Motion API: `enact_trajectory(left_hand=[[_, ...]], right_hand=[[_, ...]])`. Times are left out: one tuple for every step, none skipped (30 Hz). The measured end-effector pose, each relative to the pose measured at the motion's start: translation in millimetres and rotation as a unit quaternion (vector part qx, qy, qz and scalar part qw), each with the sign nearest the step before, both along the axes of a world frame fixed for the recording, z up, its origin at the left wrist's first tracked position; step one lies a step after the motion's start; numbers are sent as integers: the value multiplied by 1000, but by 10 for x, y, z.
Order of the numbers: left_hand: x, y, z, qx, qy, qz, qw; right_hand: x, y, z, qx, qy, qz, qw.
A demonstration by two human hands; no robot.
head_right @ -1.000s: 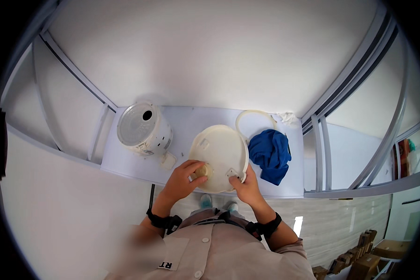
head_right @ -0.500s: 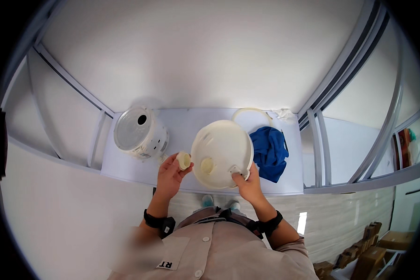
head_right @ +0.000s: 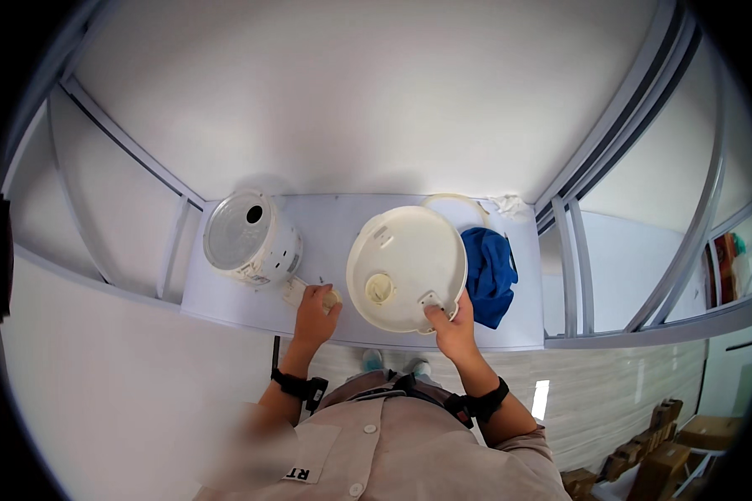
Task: The person assembles a white plastic appliance by attaching a circular base to a cylindrical body. They use a screwdriver to tighten screws on the base, then place the assembled unit into a larger container.
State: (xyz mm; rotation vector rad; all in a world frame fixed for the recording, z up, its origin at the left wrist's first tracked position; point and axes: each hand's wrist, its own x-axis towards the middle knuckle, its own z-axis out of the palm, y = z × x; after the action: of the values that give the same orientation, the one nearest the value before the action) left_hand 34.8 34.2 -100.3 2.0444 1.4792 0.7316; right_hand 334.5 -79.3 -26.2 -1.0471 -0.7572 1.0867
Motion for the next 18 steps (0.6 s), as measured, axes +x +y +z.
enact_trajectory(left_hand=[[19, -3, -40, 29, 38, -18, 999], [36, 7, -80, 15, 35, -21, 999], [58, 27, -110, 1, 31, -25, 999], [72, 38, -138, -13, 28, -29, 999], [79, 41, -165, -17, 36, -19, 999], [99, 45, -139, -20, 44, -11, 999], [115, 51, -112, -22, 53, -4, 998], [125, 64, -82, -25, 66, -6, 998], [129, 82, -42, -28, 79, -8, 996], [134, 91, -6, -32, 93, -11, 995], [139, 93, 21, -39, 81, -7, 996], [133, 93, 30, -47, 70, -3, 996], [131, 95, 38, -54, 58, 1, 997], [133, 98, 42, -67, 53, 5, 996], [131, 98, 43, -80, 48, 10, 996], [130, 98, 44, -93, 43, 14, 995], [127, 98, 45, -98, 36, 16, 994], [132, 101, 74, -104, 29, 17, 994]], right_hand=[[-2, 3, 15, -2, 0, 0, 1000], [-8, 5, 30, -4, 0, 0, 1000], [-10, 9, 40, -6, 0, 0, 1000], [-9, 12, 43, -6, 0, 1, 1000], [-8, 13, 45, -6, 1, 1, 1000], [-6, 6, 45, -5, 1, 0, 1000], [-2, -1, 41, -5, 2, 2, 1000], [6, -8, 36, -6, 2, 3, 1000], [8, -9, 31, -7, 4, 5, 1000], [11, -12, 32, -6, 5, 5, 1000], [14, -16, 37, -5, 5, 5, 1000], [13, -22, 39, -4, 7, 5, 1000], [14, -25, 31, -2, 7, 3, 1000], [17, -26, 19, -1, 7, 2, 1000], [16, -26, 13, 1, 7, 1, 1000], [18, -29, 13, -2, 5, 0, 1000], [23, -32, 18, -5, 2, 0, 1000], [27, -35, 22, -9, 0, -2, 1000]])
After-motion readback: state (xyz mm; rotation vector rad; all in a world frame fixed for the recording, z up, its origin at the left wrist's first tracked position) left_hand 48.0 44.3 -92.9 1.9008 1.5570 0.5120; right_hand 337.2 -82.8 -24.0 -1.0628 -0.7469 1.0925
